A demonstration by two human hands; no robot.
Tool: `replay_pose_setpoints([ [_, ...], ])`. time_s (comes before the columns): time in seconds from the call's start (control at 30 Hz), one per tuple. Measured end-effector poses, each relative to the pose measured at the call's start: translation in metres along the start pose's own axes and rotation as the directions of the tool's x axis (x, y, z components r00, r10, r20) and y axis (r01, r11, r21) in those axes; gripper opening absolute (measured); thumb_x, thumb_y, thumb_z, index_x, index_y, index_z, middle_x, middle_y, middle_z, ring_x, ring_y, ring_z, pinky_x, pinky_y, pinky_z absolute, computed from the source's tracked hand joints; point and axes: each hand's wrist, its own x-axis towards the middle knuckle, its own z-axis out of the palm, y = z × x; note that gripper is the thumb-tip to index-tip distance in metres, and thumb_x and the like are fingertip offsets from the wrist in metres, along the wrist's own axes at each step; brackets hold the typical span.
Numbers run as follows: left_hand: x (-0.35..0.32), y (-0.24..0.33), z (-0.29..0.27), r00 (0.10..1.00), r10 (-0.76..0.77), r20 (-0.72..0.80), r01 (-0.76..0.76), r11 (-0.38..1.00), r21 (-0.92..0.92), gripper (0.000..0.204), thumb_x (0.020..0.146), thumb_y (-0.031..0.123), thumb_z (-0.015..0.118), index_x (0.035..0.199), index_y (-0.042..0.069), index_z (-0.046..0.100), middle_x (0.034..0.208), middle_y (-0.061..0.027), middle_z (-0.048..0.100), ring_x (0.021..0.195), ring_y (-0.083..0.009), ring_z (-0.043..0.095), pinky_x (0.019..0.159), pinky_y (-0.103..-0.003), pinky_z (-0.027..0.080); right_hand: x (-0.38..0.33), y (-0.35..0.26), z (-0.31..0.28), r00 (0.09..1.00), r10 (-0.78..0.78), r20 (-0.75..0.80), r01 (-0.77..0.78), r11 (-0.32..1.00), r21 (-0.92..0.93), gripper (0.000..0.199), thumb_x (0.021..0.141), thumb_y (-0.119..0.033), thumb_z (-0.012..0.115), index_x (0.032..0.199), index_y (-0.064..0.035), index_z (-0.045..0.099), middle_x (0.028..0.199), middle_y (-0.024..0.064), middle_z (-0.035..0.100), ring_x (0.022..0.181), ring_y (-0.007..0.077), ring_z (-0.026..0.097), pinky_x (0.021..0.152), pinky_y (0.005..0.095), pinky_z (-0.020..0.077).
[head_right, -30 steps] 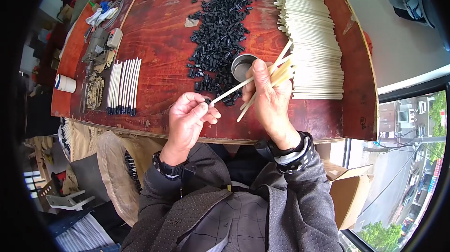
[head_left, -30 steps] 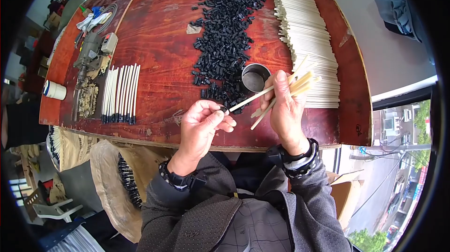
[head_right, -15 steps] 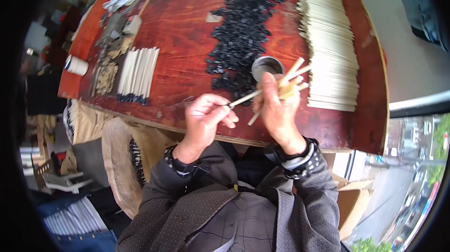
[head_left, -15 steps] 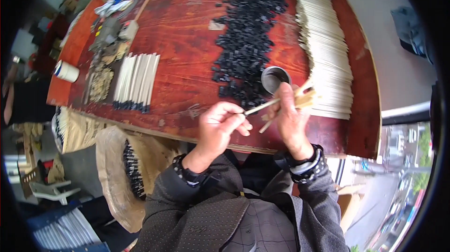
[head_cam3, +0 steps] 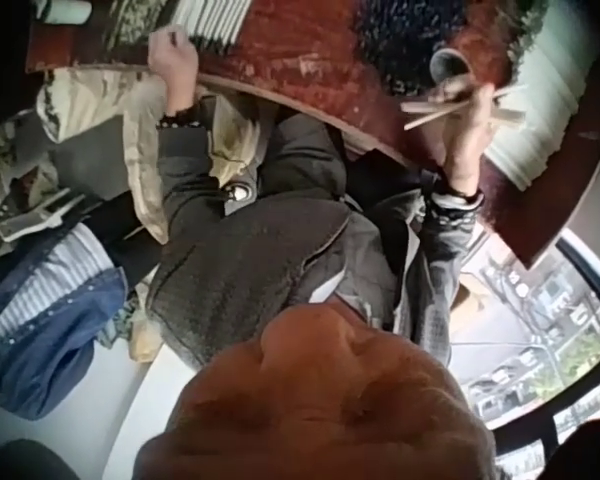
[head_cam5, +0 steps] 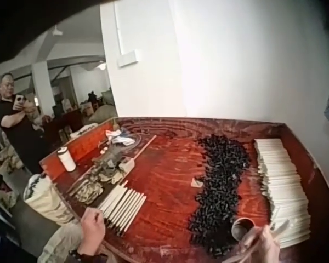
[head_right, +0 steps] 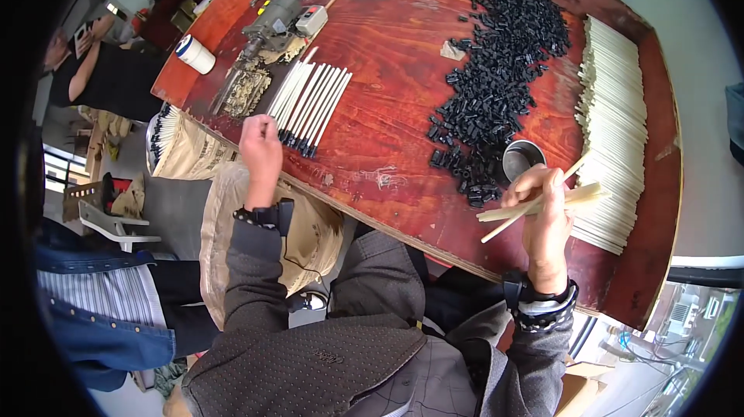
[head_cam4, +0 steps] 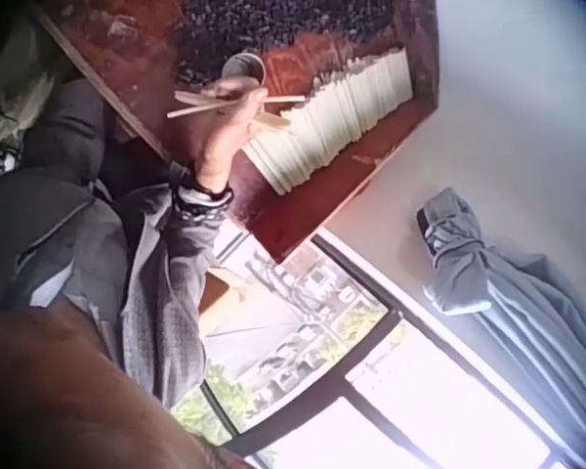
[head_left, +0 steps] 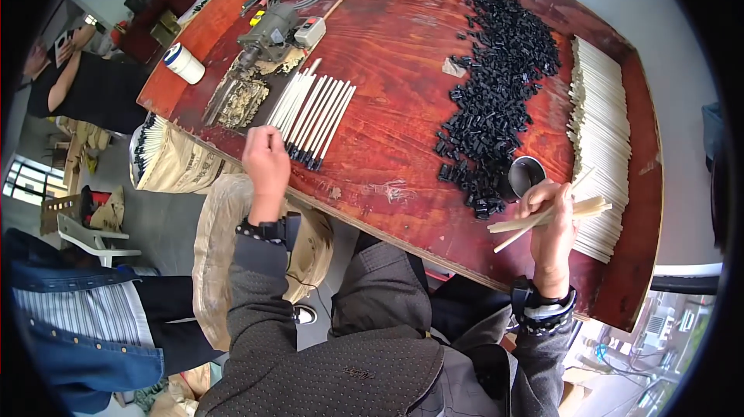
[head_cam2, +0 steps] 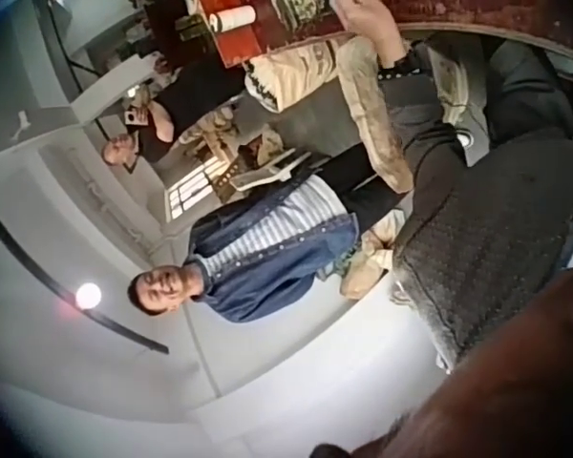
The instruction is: The person picks up a bundle of sticks, dips the end of a single stick into a container, and fits a black cap onto it by hand. They place the finished stick on the table and repeat the process for the remaining sticks.
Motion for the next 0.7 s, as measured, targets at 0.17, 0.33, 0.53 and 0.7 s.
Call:
replay_pose_setpoints([
  [0.17, -0.002, -0.044, -0.003, 0.997, 0.050, 0.064, -0.068, 0.946, 0.317, 0.001, 0.088, 0.004, 0.064, 0.089, 0.004, 0.063, 0.092, -0.0146, 0.064, 0.086, -0.0363, 0.062, 0.075, -0.043, 0.051, 0.003, 0.005, -0.013, 0.998, 0.020, 0.053, -0.009, 0.980, -0.199, 0.056, 0.111, -0.046, 0.034, 0.076, -0.0056, 0.052, 0.067, 0.0032, 0.046, 0.060, 0.0155, 0.048, 0.059, 0.0314, 0.0440],
  [0.33, -0.016, 0.018, 0.013, 0.980, 0.158, 0.121, -0.173, 0.977, 0.124, 0.009, 0.088, 0.003, 0.064, 0.097, 0.002, 0.067, 0.098, -0.0139, 0.066, 0.091, -0.0321, 0.064, 0.081, -0.041, 0.052, 0.004, -0.002, -0.017, 0.996, 0.056, -0.069, -0.075, 0.946, -0.317, 0.053, 0.110, -0.045, 0.040, 0.078, -0.0048, 0.055, 0.068, 0.0046, 0.052, 0.059, 0.0143, 0.050, 0.057, 0.0300, 0.0452],
  [0.53, -0.066, 0.160, 0.053, 0.819, 0.356, 0.450, -0.085, 0.851, -0.519, 0.020, 0.091, 0.001, 0.064, 0.110, -0.001, 0.069, 0.102, -0.0160, 0.065, 0.091, -0.0309, 0.066, 0.080, -0.039, 0.054, -0.005, -0.007, -0.021, 0.990, -0.011, -0.142, -0.023, 0.972, -0.233, 0.045, 0.108, -0.040, 0.051, 0.083, -0.0034, 0.059, 0.068, 0.0056, 0.056, 0.055, 0.0121, 0.052, 0.051, 0.0267, 0.0445],
  [0.7, -0.072, 0.186, 0.075, 0.725, 0.484, 0.490, -0.222, 0.838, -0.498, 0.022, 0.086, -0.004, 0.066, 0.108, -0.002, 0.068, 0.097, -0.0168, 0.062, 0.090, -0.0358, 0.064, 0.078, -0.043, 0.054, -0.012, -0.007, -0.033, 0.994, -0.005, -0.108, -0.022, 0.968, -0.251, 0.044, 0.107, -0.039, 0.052, 0.083, -0.0026, 0.059, 0.067, 0.0050, 0.055, 0.053, 0.0118, 0.051, 0.050, 0.0267, 0.0443],
])
